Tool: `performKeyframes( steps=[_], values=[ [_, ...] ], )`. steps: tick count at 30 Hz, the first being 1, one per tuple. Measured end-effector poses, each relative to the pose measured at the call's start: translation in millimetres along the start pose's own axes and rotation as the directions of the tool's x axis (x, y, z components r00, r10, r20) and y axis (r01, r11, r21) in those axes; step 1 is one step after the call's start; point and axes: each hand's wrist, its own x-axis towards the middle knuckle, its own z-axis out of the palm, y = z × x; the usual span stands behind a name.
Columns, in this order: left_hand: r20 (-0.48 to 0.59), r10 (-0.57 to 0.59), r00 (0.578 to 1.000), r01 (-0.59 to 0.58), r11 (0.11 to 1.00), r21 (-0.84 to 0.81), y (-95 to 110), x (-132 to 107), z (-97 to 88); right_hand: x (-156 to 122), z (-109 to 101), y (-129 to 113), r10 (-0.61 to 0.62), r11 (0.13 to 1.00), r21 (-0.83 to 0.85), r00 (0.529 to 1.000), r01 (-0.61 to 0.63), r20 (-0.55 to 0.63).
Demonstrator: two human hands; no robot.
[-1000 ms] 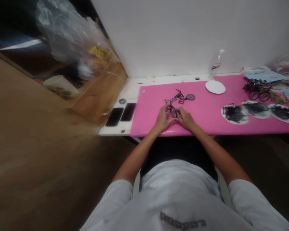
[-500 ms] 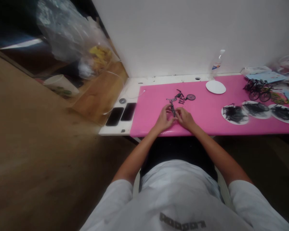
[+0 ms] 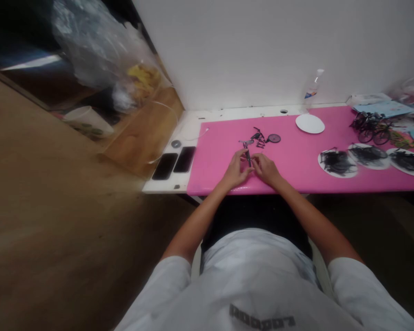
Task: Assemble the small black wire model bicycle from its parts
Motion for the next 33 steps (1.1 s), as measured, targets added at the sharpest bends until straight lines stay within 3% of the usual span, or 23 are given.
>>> performKeyframes(
  steps=[13, 27, 33],
  values=[
    [0.019, -0.028, 0.999, 0.027, 0.998, 0.048, 1.4, -2.8, -2.6, 0.2, 0.8, 2.6, -0.030, 0.999, 0.014, 0.999, 0.030, -0.040],
    [0.029, -0.009, 1.000, 0.007, 0.997, 0.072, 4.7, -1.8, -2.8, -1.0, 2.4, 5.2, -0.006, 0.999, -0.034, 1.000, 0.007, 0.019],
    [0.055, -0.009, 0.998, 0.002, 0.992, 0.123, 11.5, -0.5, -7.3, -0.9, 3.0, 6.8, -0.104, 0.994, -0.032, 0.993, 0.102, -0.059]
  ],
)
